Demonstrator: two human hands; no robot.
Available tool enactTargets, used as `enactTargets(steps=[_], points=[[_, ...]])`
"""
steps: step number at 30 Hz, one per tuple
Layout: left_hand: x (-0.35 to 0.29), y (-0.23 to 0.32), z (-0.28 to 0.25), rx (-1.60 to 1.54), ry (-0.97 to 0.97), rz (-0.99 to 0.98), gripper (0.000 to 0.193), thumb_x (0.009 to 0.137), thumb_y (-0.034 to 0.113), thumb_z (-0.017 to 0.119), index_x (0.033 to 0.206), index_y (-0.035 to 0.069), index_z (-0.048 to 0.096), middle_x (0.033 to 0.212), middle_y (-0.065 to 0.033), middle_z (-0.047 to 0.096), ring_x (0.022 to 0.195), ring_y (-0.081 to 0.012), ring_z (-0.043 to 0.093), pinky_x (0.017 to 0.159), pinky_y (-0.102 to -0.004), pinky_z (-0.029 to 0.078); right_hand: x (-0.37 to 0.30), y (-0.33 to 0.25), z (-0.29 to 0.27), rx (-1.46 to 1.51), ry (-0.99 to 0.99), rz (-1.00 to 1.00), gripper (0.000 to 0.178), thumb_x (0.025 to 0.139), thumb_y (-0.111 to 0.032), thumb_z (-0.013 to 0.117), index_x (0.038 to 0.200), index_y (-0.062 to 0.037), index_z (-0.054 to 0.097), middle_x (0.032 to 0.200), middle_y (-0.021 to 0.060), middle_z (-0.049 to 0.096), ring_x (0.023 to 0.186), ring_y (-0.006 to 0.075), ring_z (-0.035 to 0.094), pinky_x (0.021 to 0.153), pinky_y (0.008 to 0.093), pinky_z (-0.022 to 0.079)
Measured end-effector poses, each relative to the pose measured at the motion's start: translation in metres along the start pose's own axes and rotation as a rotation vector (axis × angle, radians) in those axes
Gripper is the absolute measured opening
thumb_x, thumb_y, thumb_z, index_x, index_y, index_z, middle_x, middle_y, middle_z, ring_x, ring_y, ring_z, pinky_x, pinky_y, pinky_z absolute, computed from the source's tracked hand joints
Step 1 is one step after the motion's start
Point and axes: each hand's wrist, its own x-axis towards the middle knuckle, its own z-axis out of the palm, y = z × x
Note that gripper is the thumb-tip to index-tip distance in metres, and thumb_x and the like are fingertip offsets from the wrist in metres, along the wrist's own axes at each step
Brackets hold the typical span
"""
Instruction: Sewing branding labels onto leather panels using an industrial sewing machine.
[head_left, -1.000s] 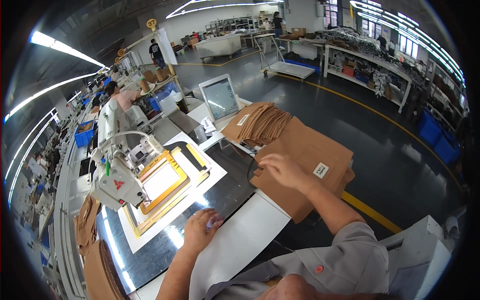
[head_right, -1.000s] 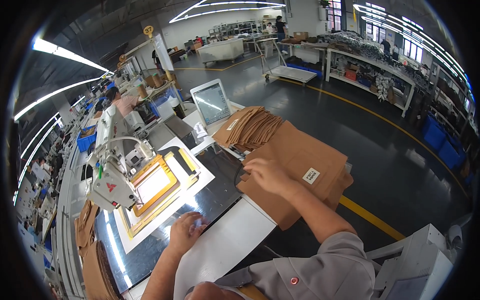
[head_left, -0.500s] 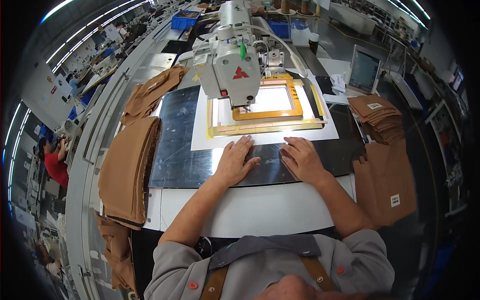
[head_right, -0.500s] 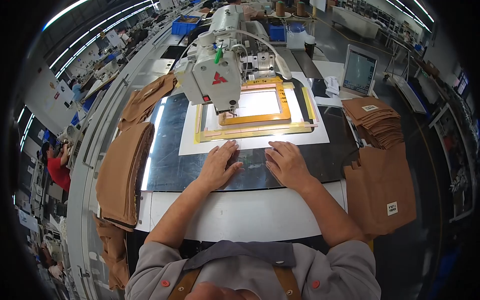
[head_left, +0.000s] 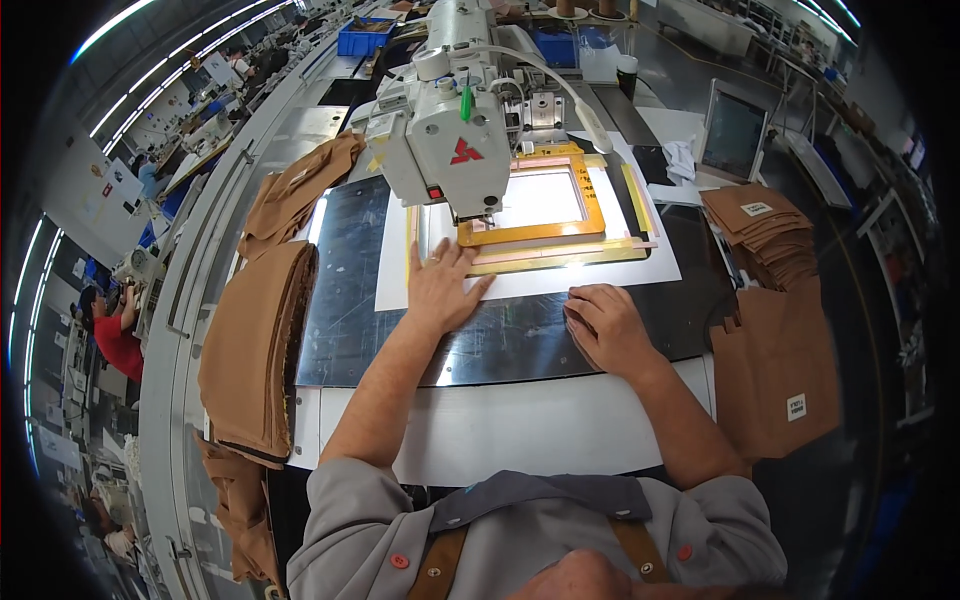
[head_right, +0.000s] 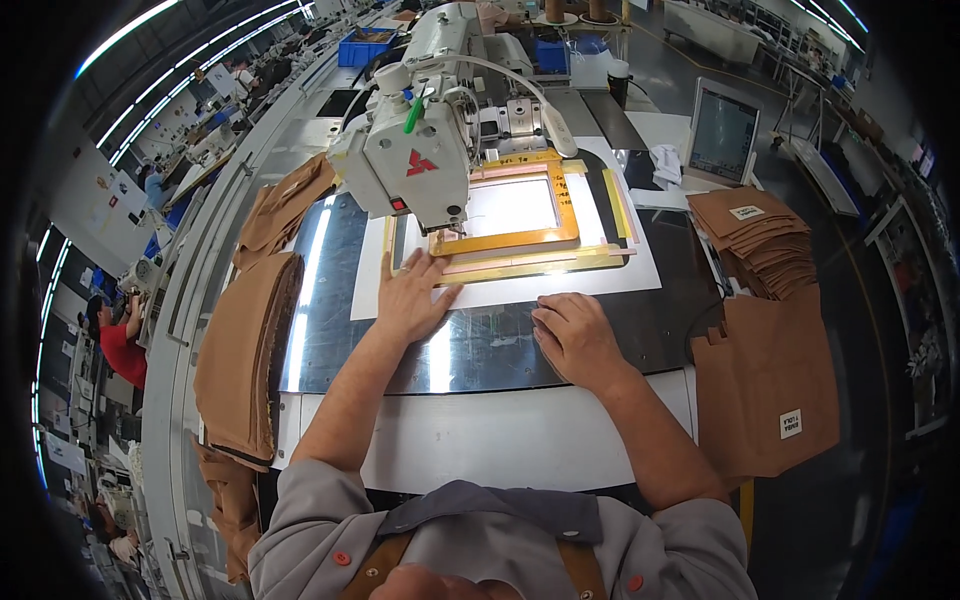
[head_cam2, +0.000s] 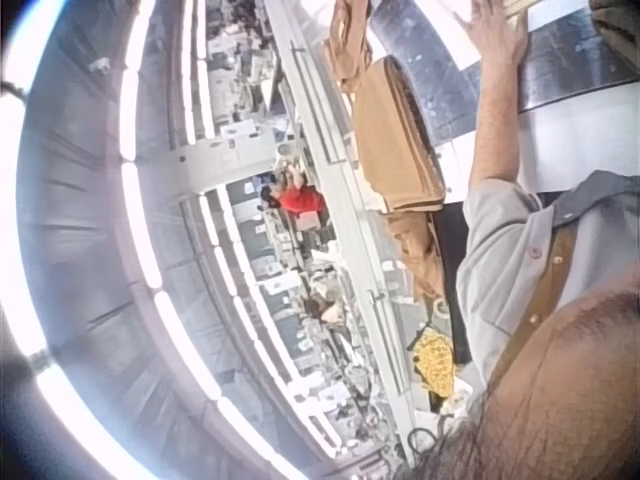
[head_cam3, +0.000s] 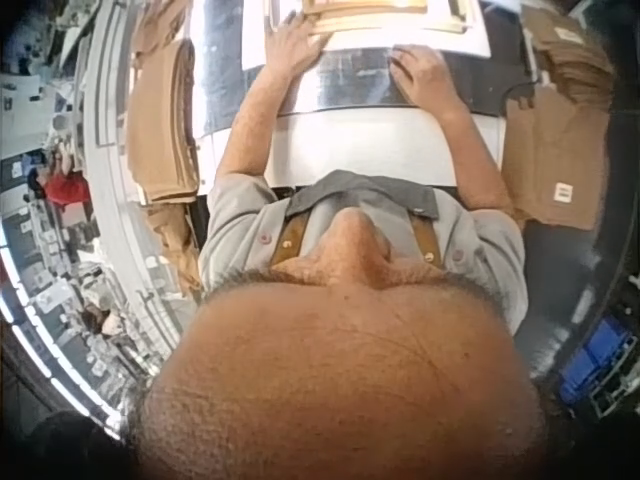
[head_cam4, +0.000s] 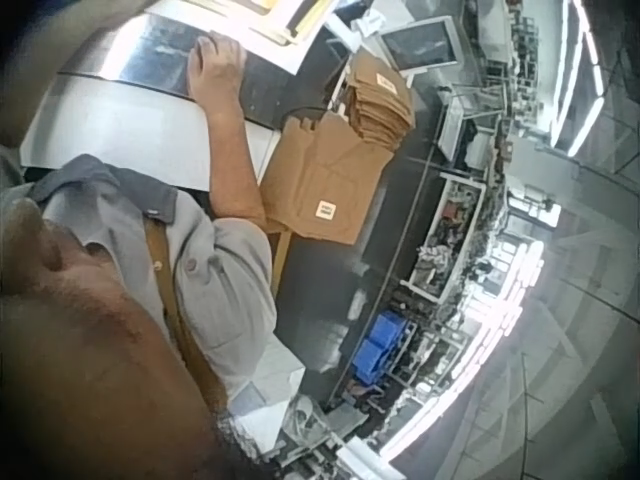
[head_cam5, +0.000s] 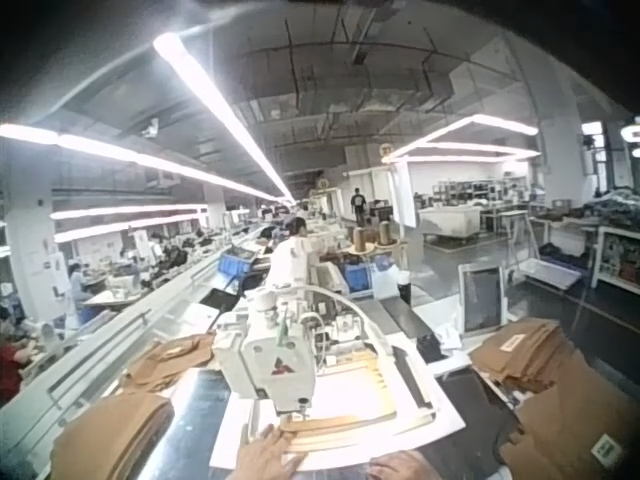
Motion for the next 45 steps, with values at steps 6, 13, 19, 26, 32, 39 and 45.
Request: enactTargets(steps=[6, 13, 19, 26, 32, 39, 45], points=[[-0.014, -0.093, 0.003, 0.285, 0.257, -0.476, 0.073, 0.101, 0.061, 0.043, 0.153, 0.011, 0.049, 0.163, -0.0155, 0.040, 0.157, -0.0285, 0.023, 0.124, -0.0631, 0.004, 0.005, 0.000, 0.000, 0.034, 0.013, -0.007, 0.020, 0.087, -0.008, 0.073, 0.105, -0.0017, 0.071, 0.113, 0.0132, 0.070, 0.109, 0.0300, 0.065, 0.098, 0.0453, 0.048], [-0.052, -0.095, -0.014, 0.059, 0.276, -0.313, 0.054, 0.097, 0.053, 0.060, 0.125, 0.009, 0.072, 0.144, -0.0139, 0.061, 0.139, -0.0296, 0.052, 0.121, -0.0611, 0.020, 0.011, -0.006, 0.000, 0.023, -0.006, 0.001, 0.020, 0.087, -0.009, 0.072, 0.105, -0.0007, 0.072, 0.113, 0.0133, 0.070, 0.109, 0.0307, 0.065, 0.098, 0.0445, 0.048], [-0.093, -0.184, -0.060, -0.097, 0.474, -0.631, 0.040, 0.085, 0.043, 0.079, 0.101, 0.006, 0.079, 0.104, -0.0138, 0.076, 0.100, -0.0332, 0.071, 0.091, -0.0442, 0.052, 0.000, -0.006, -0.004, -0.016, -0.023, 0.025, 0.022, 0.086, -0.008, 0.070, 0.106, -0.0014, 0.072, 0.115, 0.0131, 0.070, 0.110, 0.0318, 0.064, 0.099, 0.0448, 0.047], [-0.166, -0.285, -0.053, -0.370, 0.409, -0.825, 0.026, 0.083, 0.022, 0.083, 0.101, 0.004, 0.081, 0.094, -0.0164, 0.078, 0.084, -0.0296, 0.076, 0.079, -0.0384, 0.059, 0.011, -0.013, -0.001, -0.026, -0.037, 0.051, 0.021, 0.087, -0.008, 0.069, 0.106, -0.0017, 0.071, 0.114, 0.0128, 0.070, 0.111, 0.0311, 0.064, 0.099, 0.0435, 0.047], [-0.181, -0.310, -0.051, -0.338, 0.350, -0.719, 0.018, 0.078, 0.015, 0.083, 0.089, 0.002, 0.081, 0.080, -0.0193, 0.075, 0.073, -0.0282, 0.075, 0.073, -0.0382, 0.059, 0.010, -0.013, 0.001, -0.035, -0.038, 0.041, 0.019, 0.088, -0.008, 0.068, 0.106, -0.0016, 0.070, 0.114, 0.0131, 0.070, 0.110, 0.0313, 0.064, 0.099, 0.0435, 0.047], [-0.174, -0.306, -0.038, -0.349, 0.429, -0.818, 0.015, 0.070, 0.015, 0.080, 0.079, 0.003, 0.080, 0.077, -0.0177, 0.075, 0.069, -0.0278, 0.074, 0.071, -0.0401, 0.059, 0.004, -0.012, -0.001, -0.049, -0.037, 0.047, 0.020, 0.088, -0.007, 0.067, 0.107, -0.0012, 0.070, 0.115, 0.0134, 0.070, 0.110, 0.0319, 0.064, 0.099, 0.0439, 0.047], [-0.182, -0.302, -0.024, -1.149, 0.699, -0.750, 0.021, 0.087, 0.019, 0.081, 0.090, -0.001, 0.077, 0.076, -0.0012, 0.070, 0.064, -0.0111, 0.062, 0.060, -0.0265, 0.051, 0.006, -0.013, 0.006, -0.038, -0.034, 0.023, 0.020, 0.087, -0.008, 0.068, 0.107, -0.0015, 0.070, 0.115, 0.0136, 0.070, 0.110, 0.0318, 0.064, 0.099, 0.0438, 0.048]])
